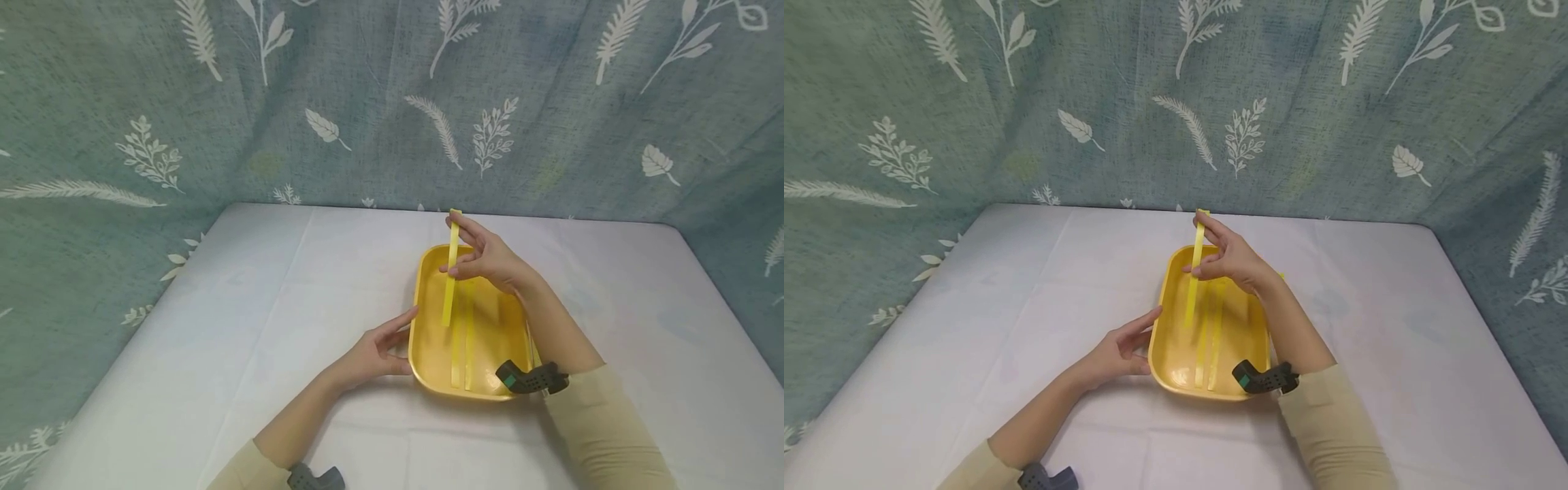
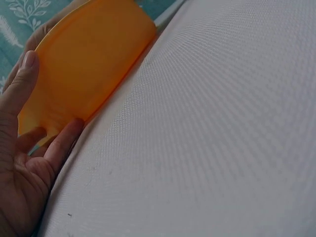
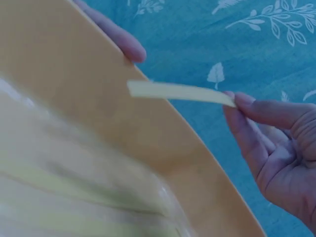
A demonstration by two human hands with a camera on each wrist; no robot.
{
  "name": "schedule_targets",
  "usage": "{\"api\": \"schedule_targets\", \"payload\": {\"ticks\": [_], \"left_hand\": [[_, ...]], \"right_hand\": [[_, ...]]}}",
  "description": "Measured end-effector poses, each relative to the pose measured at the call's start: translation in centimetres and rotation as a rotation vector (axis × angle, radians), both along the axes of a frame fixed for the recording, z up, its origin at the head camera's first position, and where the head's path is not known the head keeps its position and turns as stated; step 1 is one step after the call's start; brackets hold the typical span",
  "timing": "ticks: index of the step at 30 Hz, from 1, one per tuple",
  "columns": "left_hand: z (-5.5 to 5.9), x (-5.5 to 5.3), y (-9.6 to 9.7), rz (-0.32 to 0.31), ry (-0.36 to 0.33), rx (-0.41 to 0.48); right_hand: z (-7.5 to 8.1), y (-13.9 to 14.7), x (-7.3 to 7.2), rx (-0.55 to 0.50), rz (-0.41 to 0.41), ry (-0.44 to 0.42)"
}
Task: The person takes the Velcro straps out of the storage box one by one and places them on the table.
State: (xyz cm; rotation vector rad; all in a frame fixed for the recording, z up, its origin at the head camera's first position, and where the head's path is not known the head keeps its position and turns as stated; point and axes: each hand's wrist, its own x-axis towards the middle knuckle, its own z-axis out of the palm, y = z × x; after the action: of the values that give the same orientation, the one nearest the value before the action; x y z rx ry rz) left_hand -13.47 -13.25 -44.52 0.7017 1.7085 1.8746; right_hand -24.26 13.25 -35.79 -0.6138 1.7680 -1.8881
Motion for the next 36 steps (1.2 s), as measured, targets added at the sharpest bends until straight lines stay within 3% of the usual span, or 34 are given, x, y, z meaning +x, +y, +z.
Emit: {"api": "schedule_targets", "payload": {"ticks": [13, 21, 27, 32, 36], "left_hand": [[0.1, -0.4, -0.2, 0.039, 0.029, -0.036], [1.5, -0.8, -0.4, 0.075, -0.078, -0.094], [2.2, -1.8, -0.4, 0.013, -0.059, -0.127], [1.7, -2.3, -0.3, -0.048, -0.028, -0.109], [1.0, -2.3, -0.3, -0.047, -0.04, -0.08]], "right_hand": [[1.9, 3.0, 0.0, 0.028, -0.051, -0.022], [2.5, 5.0, 0.6, 0.118, -0.082, 0.004], [3.2, 6.8, 1.1, 0.174, -0.091, 0.017], [3.5, 8.1, 1.3, 0.234, -0.12, 0.031], [3.3, 9.1, 1.4, 0.283, -0.14, 0.037]]}}
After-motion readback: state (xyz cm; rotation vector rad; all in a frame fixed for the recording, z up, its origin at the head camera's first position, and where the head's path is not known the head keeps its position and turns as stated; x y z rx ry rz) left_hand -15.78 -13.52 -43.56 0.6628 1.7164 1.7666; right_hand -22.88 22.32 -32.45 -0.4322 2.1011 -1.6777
